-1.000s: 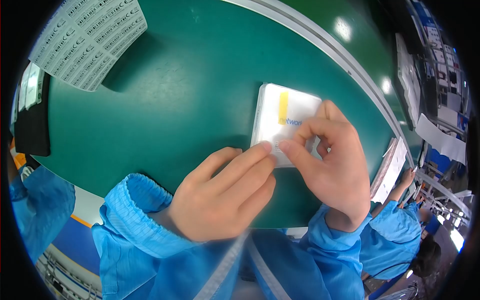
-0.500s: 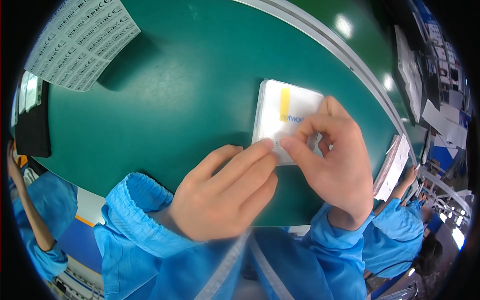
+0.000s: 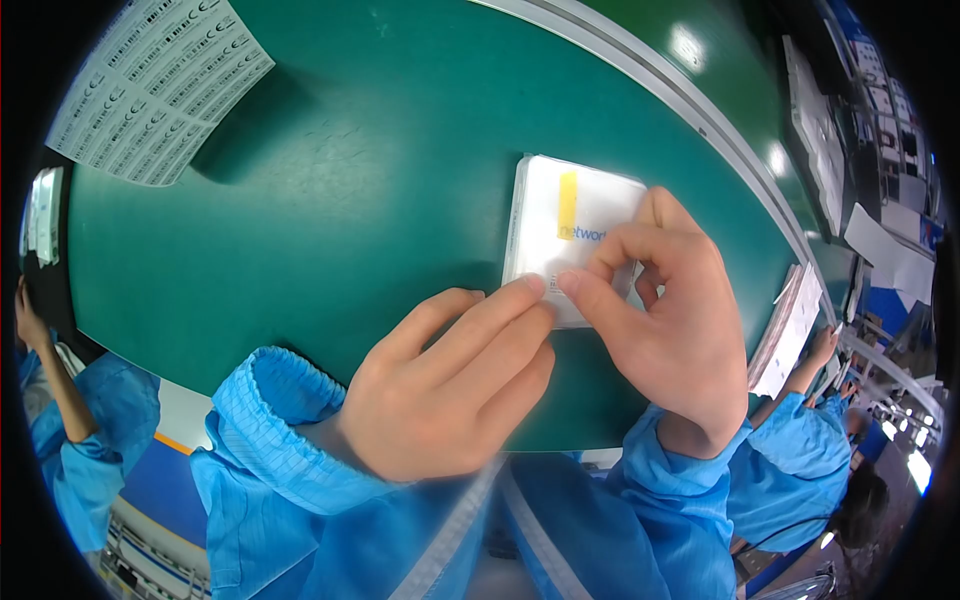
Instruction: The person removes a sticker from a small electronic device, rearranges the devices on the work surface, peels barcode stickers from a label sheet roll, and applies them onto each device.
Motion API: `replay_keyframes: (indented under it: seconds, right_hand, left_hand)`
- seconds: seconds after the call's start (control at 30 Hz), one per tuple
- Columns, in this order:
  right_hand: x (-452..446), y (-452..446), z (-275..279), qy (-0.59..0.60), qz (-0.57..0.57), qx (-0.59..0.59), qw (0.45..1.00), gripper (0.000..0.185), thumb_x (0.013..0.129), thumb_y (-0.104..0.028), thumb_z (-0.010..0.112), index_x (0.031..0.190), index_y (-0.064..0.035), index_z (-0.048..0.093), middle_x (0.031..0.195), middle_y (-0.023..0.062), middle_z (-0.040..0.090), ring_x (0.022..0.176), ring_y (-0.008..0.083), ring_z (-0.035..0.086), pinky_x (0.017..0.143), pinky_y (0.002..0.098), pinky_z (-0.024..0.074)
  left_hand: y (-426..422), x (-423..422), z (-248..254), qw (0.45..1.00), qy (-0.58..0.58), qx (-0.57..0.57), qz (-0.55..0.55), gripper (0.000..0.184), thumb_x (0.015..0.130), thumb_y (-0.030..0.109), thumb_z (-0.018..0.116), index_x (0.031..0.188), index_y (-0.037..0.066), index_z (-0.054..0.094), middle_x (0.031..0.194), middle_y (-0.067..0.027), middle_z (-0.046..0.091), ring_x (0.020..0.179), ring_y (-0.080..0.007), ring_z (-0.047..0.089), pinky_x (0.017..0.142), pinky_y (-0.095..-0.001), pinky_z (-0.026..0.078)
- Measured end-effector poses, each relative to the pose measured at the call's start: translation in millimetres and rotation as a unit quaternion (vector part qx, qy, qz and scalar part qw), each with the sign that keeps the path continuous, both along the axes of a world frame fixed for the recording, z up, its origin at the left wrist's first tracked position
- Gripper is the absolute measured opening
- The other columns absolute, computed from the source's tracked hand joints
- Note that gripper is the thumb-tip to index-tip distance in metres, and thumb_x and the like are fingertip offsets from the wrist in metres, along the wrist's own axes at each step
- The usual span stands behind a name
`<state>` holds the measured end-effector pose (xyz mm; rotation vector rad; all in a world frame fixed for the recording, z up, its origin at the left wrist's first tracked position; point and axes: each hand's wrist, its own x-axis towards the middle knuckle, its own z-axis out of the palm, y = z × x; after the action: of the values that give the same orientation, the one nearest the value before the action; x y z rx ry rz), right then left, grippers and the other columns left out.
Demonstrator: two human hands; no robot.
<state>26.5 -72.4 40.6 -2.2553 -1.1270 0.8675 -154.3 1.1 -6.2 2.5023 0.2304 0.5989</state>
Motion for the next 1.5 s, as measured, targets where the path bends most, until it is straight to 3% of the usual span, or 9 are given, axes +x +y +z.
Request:
replay_keyframes:
  seconds: [0.27, 0.73, 0.97, 1.23, 1.47, 1.5]
  right_hand:
    - [0, -2, -1, -0.008, -0.004, 0.002, 1.0, 0.018, 0.076, -0.006, 0.079, 0.073, 0.0009, 0.063, 0.079, 0.0027, 0.044, 0.069, 0.0114, 0.04, 0.057, 0.0277, 0.0317]
    - [10, -6, -10, -0.029, -0.021, 0.032, 0.999, 0.016, 0.088, -0.007, 0.071, 0.08, 0.0064, 0.068, 0.071, 0.0074, 0.046, 0.063, 0.016, 0.039, 0.055, 0.0344, 0.0276]
    - [17, -12, -8, -0.05, -0.044, 0.015, 0.998, 0.015, 0.086, -0.007, 0.073, 0.08, 0.0061, 0.069, 0.07, 0.0061, 0.047, 0.062, 0.0133, 0.039, 0.054, 0.0333, 0.0272]
    - [20, -20, -4, -0.022, 0.013, 0.01, 1.0, 0.013, 0.077, -0.006, 0.077, 0.077, 0.0032, 0.068, 0.071, 0.0024, 0.047, 0.062, 0.0109, 0.039, 0.054, 0.0289, 0.0274]
    - [7, -18, -6, 0.025, -0.041, 0.031, 0.998, 0.009, 0.076, -0.001, 0.076, 0.076, 0.002, 0.067, 0.071, 0.0026, 0.048, 0.062, 0.0106, 0.039, 0.055, 0.0282, 0.0274]
    - [9, -17, -6, 0.03, -0.034, 0.034, 0.998, 0.007, 0.076, 0.0, 0.075, 0.076, 0.0023, 0.068, 0.072, 0.0073, 0.051, 0.06, 0.0168, 0.045, 0.054, 0.032, 0.0322]
  left_hand:
    - [-3, 1, -2, 1.0, 0.003, 0.014, -0.001, 0.016, 0.077, 0.007, 0.071, 0.091, 0.001, 0.072, 0.114, -0.0138, 0.07, 0.114, -0.0286, 0.067, 0.083, -0.0367, 0.056]
    - [-5, 10, -4, 0.999, 0.041, 0.016, -0.001, 0.011, 0.074, 0.003, 0.07, 0.08, -0.001, 0.061, 0.123, -0.015, 0.069, 0.116, -0.0305, 0.064, 0.086, -0.0392, 0.055]
    - [-6, 13, -7, 0.999, 0.05, 0.018, -0.001, 0.013, 0.072, 0.002, 0.07, 0.077, 0.001, 0.058, 0.124, -0.014, 0.069, 0.116, -0.0298, 0.065, 0.085, -0.0385, 0.055]
    - [-5, 10, -8, 0.999, 0.044, 0.017, 0.006, 0.015, 0.069, 0.003, 0.071, 0.075, 0.002, 0.057, 0.122, -0.0131, 0.07, 0.114, -0.0294, 0.066, 0.082, -0.0377, 0.055]
    - [-3, 7, -7, 1.0, 0.026, 0.002, 0.015, 0.015, 0.069, 0.001, 0.07, 0.073, 0.002, 0.056, 0.117, -0.0155, 0.071, 0.112, -0.0322, 0.068, 0.08, -0.0372, 0.056]
    - [-3, 8, -7, 0.999, 0.019, -0.016, 0.027, 0.015, 0.069, 0.001, 0.07, 0.072, 0.002, 0.056, 0.116, -0.0165, 0.071, 0.111, -0.0332, 0.069, 0.08, -0.037, 0.057]
